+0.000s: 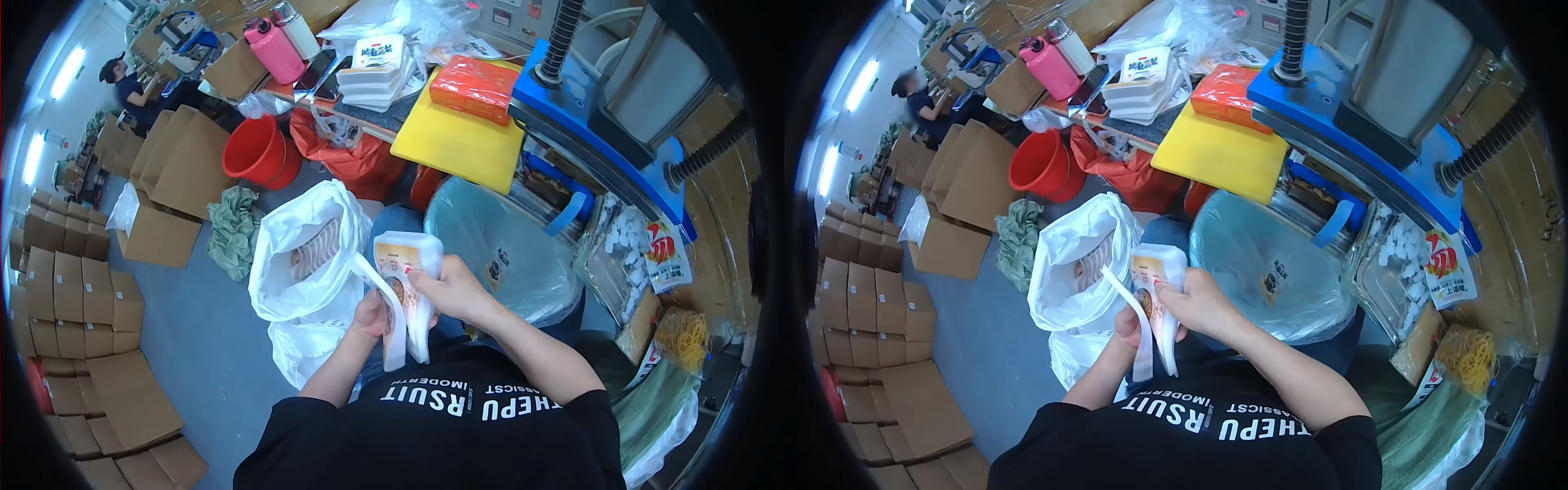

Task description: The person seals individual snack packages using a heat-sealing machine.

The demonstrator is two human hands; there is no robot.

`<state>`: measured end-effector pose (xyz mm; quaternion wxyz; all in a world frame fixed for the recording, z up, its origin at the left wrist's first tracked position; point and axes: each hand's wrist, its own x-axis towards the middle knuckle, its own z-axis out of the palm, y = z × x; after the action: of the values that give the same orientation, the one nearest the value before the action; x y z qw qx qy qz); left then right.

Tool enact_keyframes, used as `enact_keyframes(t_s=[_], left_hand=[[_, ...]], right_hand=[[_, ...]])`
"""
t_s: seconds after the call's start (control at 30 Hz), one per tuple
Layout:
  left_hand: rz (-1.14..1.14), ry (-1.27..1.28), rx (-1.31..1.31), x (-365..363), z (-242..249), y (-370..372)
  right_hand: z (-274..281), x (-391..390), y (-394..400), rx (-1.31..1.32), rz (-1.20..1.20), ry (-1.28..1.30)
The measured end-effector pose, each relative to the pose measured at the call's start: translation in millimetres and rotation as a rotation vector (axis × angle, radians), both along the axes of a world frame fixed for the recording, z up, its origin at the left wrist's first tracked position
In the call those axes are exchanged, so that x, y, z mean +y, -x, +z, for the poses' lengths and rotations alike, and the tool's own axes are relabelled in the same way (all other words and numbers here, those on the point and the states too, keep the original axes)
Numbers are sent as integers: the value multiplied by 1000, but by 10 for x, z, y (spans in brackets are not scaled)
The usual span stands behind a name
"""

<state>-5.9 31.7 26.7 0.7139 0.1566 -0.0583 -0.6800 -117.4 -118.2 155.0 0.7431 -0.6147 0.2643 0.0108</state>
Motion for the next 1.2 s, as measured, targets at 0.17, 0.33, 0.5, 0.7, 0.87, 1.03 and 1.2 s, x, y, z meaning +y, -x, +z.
enact_keyframes(t_s=[0.17, 0.33, 0.5, 0.7, 0.87, 1.03, 1.2], left_hand=[[259, -50, 77, 154, -453, -98], [212, 195, 58, 35, -142, -133], [87, 185, -191, -21, 155, -299], [210, 251, -828, -143, 460, -380], [321, 136, -1169, -182, 595, -502], [397, -90, -558, -77, 413, -431], [228, -143, -224, 156, 152, -411]], right_hand=[[23, -147, 244, -14, -153, -61], [-174, -309, 594, -203, -422, -326], [-279, -406, 679, -296, -686, -708], [-560, -101, 508, -541, -694, -1266], [-524, 197, 394, -187, -440, -1330], [-522, 297, 565, -73, 164, -1196], [-301, -298, 929, 7, 360, -495]])
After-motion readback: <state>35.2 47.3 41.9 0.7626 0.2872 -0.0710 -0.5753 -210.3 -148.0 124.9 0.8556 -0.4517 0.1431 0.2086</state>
